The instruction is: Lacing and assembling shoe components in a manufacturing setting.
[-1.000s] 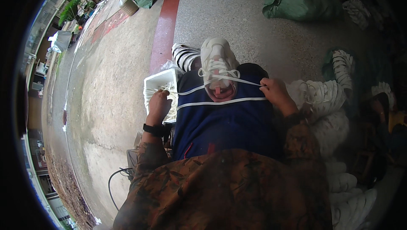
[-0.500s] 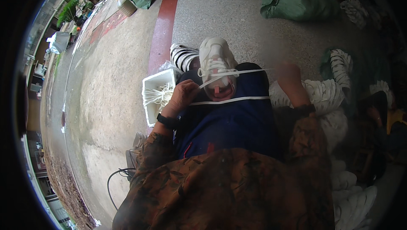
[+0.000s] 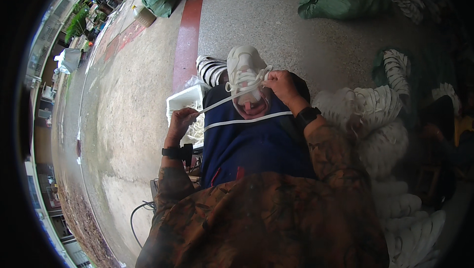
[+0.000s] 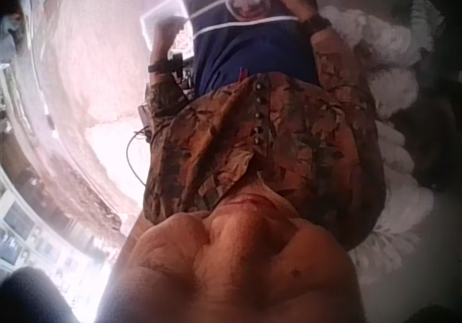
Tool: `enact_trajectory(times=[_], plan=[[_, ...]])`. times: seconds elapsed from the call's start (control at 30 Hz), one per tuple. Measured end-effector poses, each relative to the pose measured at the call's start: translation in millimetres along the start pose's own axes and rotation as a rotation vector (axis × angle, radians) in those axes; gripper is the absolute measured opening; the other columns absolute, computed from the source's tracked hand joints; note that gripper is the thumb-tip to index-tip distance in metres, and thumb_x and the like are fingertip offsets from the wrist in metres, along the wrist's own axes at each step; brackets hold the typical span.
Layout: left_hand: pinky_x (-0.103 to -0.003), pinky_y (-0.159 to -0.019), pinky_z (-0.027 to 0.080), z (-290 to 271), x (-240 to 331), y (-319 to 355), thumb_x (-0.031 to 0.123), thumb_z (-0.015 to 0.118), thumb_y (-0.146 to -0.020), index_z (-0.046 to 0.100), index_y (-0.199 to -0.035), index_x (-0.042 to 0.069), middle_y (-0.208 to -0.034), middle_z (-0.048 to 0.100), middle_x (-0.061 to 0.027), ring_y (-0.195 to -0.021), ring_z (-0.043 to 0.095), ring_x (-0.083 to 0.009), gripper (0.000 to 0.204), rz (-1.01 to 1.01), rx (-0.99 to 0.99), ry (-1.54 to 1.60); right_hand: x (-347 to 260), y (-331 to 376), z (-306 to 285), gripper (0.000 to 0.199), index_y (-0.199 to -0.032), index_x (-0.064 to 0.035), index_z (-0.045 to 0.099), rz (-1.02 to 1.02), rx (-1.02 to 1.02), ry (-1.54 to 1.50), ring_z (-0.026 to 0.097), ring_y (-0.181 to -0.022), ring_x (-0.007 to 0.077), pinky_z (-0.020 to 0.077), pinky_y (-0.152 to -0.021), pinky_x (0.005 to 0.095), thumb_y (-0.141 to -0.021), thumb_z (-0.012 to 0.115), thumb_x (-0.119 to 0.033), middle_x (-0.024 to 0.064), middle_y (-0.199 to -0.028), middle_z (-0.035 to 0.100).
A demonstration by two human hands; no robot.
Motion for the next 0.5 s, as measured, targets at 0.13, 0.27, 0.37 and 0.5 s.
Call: enact_trajectory(times=[0.13, 0.27, 0.37, 0.5], plan=[[-0.023, -0.057, 0.044, -8, -18, 16, 0.006, 0.066, -0.079, 0.068, -0.081, 0.000, -0.067, 0.062, -0.0013, -0.062, 0.054, -0.0073, 0.006, -0.080, -0.019, -0.123, 4, 8, 11, 0.019, -0.061, -0.0010, 0.055, -0.017, 0.087, -0.104, 0.042, -0.055, 0.0063, 0.0375, -0.051, 0.0260, -0.073, 0.068, -0.007, -0.0023, -0.055, 0.048], [-0.025, -0.058, 0.044, -10, -33, 25, 0.007, 0.069, -0.078, 0.068, -0.078, -0.001, -0.066, 0.062, -0.0022, -0.062, 0.053, -0.0071, 0.008, -0.069, -0.022, -0.198, 2, 9, 7, 0.018, -0.062, 0.0002, 0.055, -0.101, 0.109, 0.119, 0.042, -0.053, 0.0080, 0.0379, -0.050, 0.0279, -0.071, 0.069, -0.007, 0.0039, -0.053, 0.049], [-0.026, -0.060, 0.044, -9, -32, 27, 0.008, 0.068, -0.078, 0.068, -0.077, -0.001, -0.068, 0.063, -0.0034, -0.063, 0.055, -0.0081, 0.009, -0.074, -0.010, -0.236, 2, 9, 8, 0.020, -0.060, -0.0001, 0.052, -0.081, 0.105, 0.212, 0.050, -0.050, 0.0172, 0.0407, -0.050, 0.0335, -0.070, 0.069, -0.007, 0.0116, -0.054, 0.052], [-0.024, -0.056, 0.040, 3, -19, 24, 0.014, 0.066, -0.081, 0.066, -0.075, 0.002, -0.066, 0.060, -0.0015, -0.059, 0.052, -0.0087, 0.013, -0.220, 0.013, 0.011, -5, 11, 24, 0.020, -0.061, -0.0011, 0.051, -0.189, 0.159, 0.454, 0.058, -0.056, 0.0319, 0.0447, -0.054, 0.0413, -0.070, 0.067, -0.009, 0.0161, -0.060, 0.057]])
Point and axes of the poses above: each hand's wrist, its own y-axis away from the middle knuckle, its own z-axis out of the palm, x = y × z, the point moved 1 cm from there along -y, towards the middle knuckle
